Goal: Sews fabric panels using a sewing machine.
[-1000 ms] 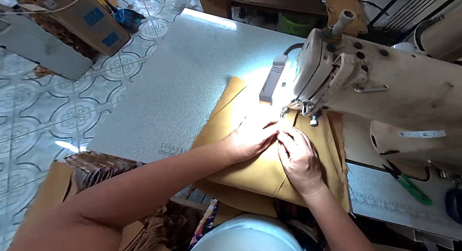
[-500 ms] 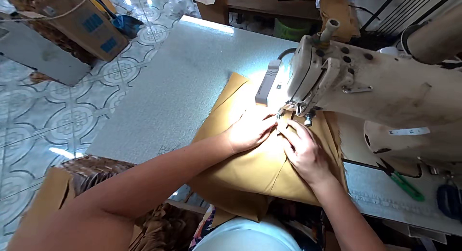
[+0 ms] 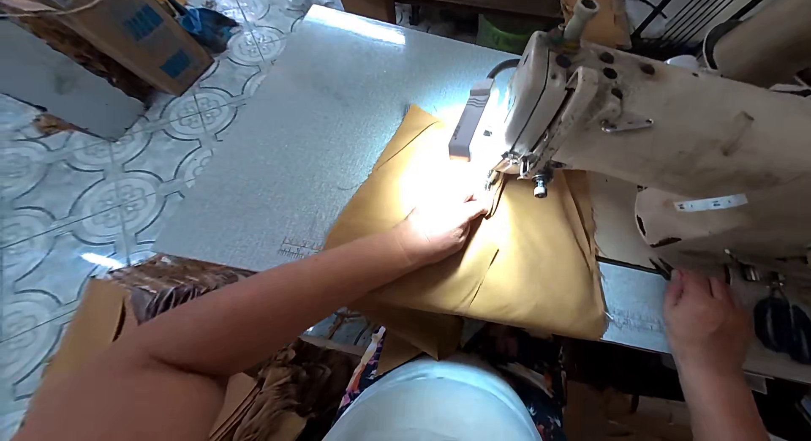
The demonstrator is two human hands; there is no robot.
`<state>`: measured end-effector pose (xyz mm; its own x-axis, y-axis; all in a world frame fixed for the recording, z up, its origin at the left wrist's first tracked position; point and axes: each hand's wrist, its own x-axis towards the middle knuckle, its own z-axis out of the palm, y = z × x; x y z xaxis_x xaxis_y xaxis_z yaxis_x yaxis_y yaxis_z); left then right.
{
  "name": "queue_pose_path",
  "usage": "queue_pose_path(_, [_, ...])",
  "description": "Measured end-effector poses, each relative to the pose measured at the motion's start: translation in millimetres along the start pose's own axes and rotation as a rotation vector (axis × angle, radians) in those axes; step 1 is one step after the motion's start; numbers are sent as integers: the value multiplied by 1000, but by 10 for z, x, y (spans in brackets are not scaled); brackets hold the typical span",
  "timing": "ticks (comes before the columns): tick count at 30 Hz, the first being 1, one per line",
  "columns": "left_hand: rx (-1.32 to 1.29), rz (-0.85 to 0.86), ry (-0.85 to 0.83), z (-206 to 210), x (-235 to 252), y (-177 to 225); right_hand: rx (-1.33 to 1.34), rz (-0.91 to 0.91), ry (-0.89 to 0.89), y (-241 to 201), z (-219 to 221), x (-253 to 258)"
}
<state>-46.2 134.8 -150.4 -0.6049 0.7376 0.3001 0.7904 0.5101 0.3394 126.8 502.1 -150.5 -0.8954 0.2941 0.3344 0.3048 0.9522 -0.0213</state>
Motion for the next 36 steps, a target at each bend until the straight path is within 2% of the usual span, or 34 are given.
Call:
queue_pose_path(2, [52, 125, 115, 79, -96, -83, 144, 3, 61, -208, -64, 21])
queue_pose_path(4, [99, 293, 118, 85, -145, -159, 408, 16, 54, -529, -142, 77])
queue_pose_path(6, [122, 347, 34, 61, -191, -83, 692, 71, -117, -968, -244, 145])
queue_pose_path(8, [167, 268, -45, 32, -249, 83, 886, 92, -372, -1418, -325, 222])
queue_pose_path(10, [214, 235, -32, 47, -300, 179, 931, 35, -520, -1769, -274, 302])
queue_pose_path(13, [219, 250, 26, 75, -334, 181, 791, -173, -467, -2089, -71, 451])
queue_pose_path(17, [101, 160, 121, 83, -278, 172, 390, -384, -247, -2089, 35, 487])
queue_pose_path(19, [46, 55, 61, 51, -237, 211, 331, -412, -190, -2038, 48, 435])
queue_pose_path(27, [-7, -107, -21, 31, -110, 227, 317, -435, -100, -1994, 43, 494])
queue_pose_path(29, [13, -100, 14, 36, -91, 198, 319, -446, -107, -1986, 34, 535])
queue_pose_path(32, [41, -37, 253, 78, -38, 144, 330, -439, -136, -1958, 50, 568])
queue_pose_path(33, [29, -31, 286, 81, -21, 136, 339, -428, -144, -1954, 50, 568])
queue_pose_path(36, [34, 5, 190, 140, -66, 90, 353, -420, -150, -1948, 69, 555])
